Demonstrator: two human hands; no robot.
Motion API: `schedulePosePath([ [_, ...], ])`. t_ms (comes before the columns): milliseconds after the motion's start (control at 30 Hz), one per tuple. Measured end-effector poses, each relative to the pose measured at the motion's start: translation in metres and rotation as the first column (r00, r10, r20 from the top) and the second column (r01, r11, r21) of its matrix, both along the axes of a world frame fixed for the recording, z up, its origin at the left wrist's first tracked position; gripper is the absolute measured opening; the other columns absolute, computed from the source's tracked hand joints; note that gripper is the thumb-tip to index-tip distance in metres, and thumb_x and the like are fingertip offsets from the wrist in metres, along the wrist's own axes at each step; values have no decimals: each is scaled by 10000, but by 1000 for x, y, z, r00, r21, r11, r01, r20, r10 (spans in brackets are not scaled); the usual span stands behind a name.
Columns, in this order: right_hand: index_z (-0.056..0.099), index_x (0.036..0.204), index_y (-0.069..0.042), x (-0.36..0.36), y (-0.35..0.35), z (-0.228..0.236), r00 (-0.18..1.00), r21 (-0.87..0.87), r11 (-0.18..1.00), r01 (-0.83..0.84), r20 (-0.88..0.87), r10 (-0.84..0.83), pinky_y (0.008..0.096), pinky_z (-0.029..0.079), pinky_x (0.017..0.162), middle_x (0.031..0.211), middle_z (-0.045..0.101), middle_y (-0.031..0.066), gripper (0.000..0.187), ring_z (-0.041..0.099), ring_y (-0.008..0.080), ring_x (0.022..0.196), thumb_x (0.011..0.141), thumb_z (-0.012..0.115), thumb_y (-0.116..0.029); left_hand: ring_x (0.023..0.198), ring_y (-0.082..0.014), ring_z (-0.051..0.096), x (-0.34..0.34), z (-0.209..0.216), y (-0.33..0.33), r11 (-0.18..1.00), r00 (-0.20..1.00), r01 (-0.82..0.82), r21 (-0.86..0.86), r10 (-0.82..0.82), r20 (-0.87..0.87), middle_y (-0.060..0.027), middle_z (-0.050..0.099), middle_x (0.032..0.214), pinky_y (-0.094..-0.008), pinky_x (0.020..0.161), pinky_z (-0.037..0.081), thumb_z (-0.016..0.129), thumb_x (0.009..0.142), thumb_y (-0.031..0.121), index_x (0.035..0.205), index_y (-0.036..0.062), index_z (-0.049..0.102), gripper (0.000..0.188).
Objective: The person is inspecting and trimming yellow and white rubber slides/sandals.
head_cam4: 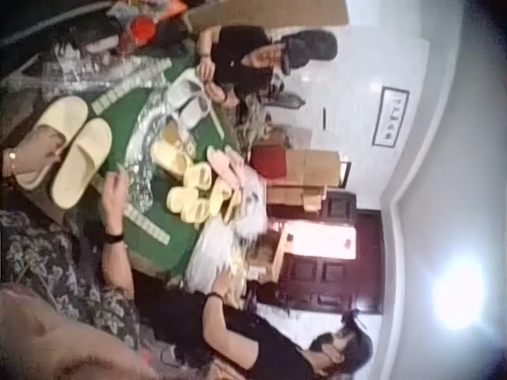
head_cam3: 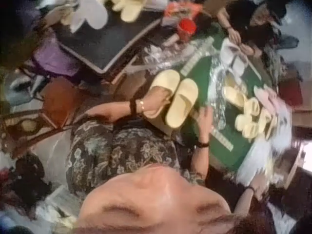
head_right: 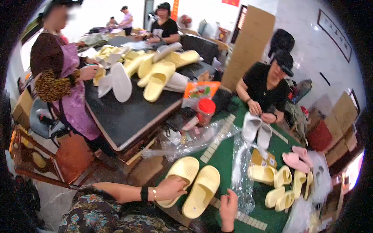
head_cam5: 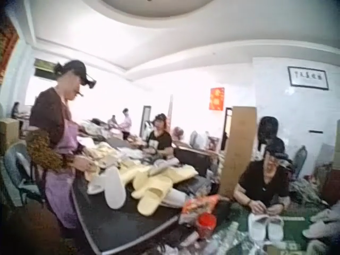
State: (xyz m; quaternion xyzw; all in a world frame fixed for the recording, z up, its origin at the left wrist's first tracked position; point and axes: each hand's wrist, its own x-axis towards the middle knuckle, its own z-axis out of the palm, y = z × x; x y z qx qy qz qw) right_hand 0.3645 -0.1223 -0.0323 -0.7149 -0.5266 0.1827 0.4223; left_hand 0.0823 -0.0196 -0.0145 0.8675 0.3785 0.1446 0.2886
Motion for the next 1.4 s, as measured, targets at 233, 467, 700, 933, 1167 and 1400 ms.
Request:
schedulePosePath([
  [233,438,1315,64,-54,9,-1,982,-39,988,-147,110,150,344,512,802,1226,509,205,511,602,262,967,879,605,-145,948,-310,595,2,-1,-8,998,985,33,60,-43,169,-131,608,1050,-399,822,491,689,809,227,1100,22,609,365],
  [467,495,1290,11,-48,6,9,985,-185,976,-111,-153,83,307,515,805,1187,536,116,443,603,182,945,871,603,-83,685,-320,621,-43,13,27,930,848,-343,134,245,470,-128,628,771,-404,603,507,627,826,148,796,58,664,102],
  [700,530,1180,45,-45,-2,-2,968,-110,984,-142,-221,115,314,510,861,1155,507,143,337,608,223,992,860,592,-42,734,-345,643,-86,-9,98,775,815,-580,250,549,188,-159,644,788,-428,643,535,645,824,235,838,26,640,209],
  [933,528,1166,50,-46,-1,-8,958,-110,989,-98,-278,64,308,508,847,1144,523,137,337,606,208,963,855,612,-46,698,-364,656,-74,-18,135,797,814,-573,188,581,20,-187,656,733,-453,641,546,616,802,198,776,11,669,196],
  [1167,540,1143,44,-44,-1,-11,943,-102,990,-101,-326,63,298,508,832,1090,562,119,308,614,195,939,852,610,-29,628,-256,664,-114,37,149,772,684,-631,-74,599,415,-153,668,698,-365,598,522,662,783,166,815,-5,698,178],
  [1400,561,1119,28,-37,-1,-22,951,-72,993,-89,-302,63,298,502,817,1066,565,114,271,599,182,924,855,596,-26,479,-66,511,-142,113,140,745,159,-445,-498,612,775,-13,607,659,-219,401,386,623,882,145,829,-9,652,166],
])
